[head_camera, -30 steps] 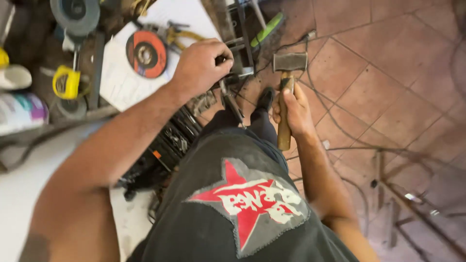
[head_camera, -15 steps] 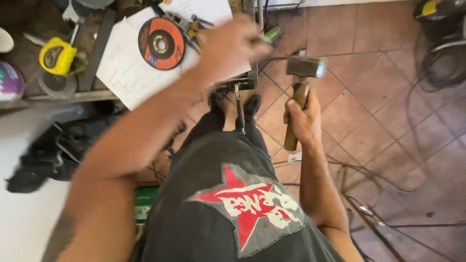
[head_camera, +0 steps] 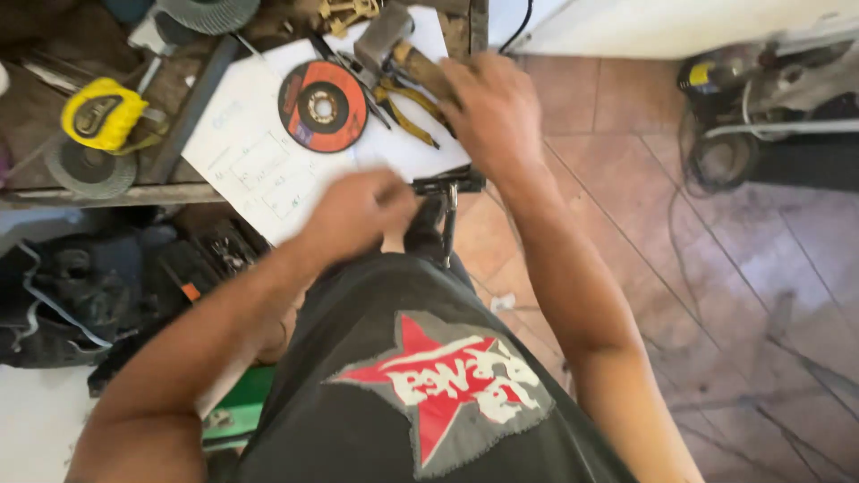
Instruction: Repairing or adjusting a small metal component using pliers and a hammer on a workbench
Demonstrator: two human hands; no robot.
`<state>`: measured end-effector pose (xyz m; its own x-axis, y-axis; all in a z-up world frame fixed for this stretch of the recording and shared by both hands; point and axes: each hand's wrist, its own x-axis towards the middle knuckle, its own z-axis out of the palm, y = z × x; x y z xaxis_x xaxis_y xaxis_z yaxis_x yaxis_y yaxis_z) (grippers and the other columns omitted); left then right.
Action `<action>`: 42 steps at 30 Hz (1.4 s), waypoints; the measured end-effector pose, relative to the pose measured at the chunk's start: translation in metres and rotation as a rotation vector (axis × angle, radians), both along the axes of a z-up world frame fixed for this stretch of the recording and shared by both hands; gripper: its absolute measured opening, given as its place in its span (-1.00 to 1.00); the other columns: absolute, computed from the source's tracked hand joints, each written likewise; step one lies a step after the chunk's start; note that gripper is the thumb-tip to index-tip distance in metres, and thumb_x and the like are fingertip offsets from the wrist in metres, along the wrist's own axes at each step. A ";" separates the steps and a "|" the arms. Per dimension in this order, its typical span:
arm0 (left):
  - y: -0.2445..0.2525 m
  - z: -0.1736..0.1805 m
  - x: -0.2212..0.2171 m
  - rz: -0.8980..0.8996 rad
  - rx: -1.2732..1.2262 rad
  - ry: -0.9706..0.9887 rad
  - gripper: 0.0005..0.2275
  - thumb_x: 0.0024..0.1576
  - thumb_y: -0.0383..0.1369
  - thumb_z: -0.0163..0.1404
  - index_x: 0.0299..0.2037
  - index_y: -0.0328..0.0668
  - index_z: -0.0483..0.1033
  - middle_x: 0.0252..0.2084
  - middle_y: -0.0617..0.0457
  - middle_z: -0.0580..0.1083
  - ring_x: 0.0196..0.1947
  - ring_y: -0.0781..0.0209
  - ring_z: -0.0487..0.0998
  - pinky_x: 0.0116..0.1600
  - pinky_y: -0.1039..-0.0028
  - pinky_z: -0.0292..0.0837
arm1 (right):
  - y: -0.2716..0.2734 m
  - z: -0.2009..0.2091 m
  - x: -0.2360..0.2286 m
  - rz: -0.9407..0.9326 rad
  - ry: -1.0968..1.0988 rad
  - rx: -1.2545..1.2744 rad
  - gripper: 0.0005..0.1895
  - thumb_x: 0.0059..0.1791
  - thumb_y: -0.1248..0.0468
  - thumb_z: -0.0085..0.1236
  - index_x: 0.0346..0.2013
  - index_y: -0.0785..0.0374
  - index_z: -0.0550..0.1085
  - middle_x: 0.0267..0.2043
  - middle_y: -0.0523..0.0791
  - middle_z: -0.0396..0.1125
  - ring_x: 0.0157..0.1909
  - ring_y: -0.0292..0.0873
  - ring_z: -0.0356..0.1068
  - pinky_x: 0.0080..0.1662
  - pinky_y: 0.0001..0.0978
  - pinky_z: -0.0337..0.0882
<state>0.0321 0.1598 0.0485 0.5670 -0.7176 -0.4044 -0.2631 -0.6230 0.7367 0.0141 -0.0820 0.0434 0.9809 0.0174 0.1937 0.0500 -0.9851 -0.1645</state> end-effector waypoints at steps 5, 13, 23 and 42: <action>0.001 -0.090 -0.055 -0.275 0.152 0.181 -0.66 0.26 -0.09 -0.13 0.09 0.01 0.56 0.04 -0.12 0.58 0.10 -0.16 0.57 0.17 0.06 0.45 | -0.012 -0.069 -0.155 -0.294 0.154 0.583 -0.86 0.04 0.15 0.26 -0.21 0.12 0.53 -0.34 -0.08 0.41 -0.25 0.02 0.47 -0.16 -0.22 0.43; -0.024 -0.214 -0.104 -0.108 -0.262 0.499 -0.54 0.09 -0.44 -0.05 0.24 -0.39 0.40 0.18 -0.44 0.45 0.25 -0.42 0.38 0.34 -0.11 0.28 | 0.069 -0.159 -0.210 -0.123 0.652 0.830 -0.72 0.08 0.05 0.14 -0.20 0.21 0.51 -0.26 0.05 0.51 -0.06 0.14 0.52 -0.02 -0.07 0.47; -0.038 -0.192 -0.115 -0.231 0.071 -0.034 -0.69 0.23 -0.13 -0.05 -0.03 -0.15 0.58 -0.10 -0.20 0.60 0.03 -0.23 0.59 0.15 0.02 0.48 | 0.068 -0.234 -0.258 -0.137 0.623 0.724 -0.75 0.10 -0.08 0.04 -0.27 -0.06 0.51 -0.40 -0.14 0.52 -0.21 0.01 0.56 -0.17 -0.17 0.49; -0.023 -0.042 -0.151 0.503 -0.429 0.413 -0.62 0.06 -0.30 0.20 0.11 -0.04 0.49 -0.09 -0.06 0.56 -0.02 0.04 0.60 0.18 0.21 0.43 | 0.047 -0.087 -0.221 0.277 0.464 0.790 -0.83 0.05 0.10 0.21 -0.37 0.07 0.53 -0.43 -0.14 0.49 -0.30 -0.05 0.53 -0.18 -0.28 0.50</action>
<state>-0.1187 0.1373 0.0062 0.7295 -0.5559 -0.3986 0.3238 -0.2326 0.9171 -0.2064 -0.0351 -0.0435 0.9436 0.2911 -0.1578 0.0277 -0.5443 -0.8384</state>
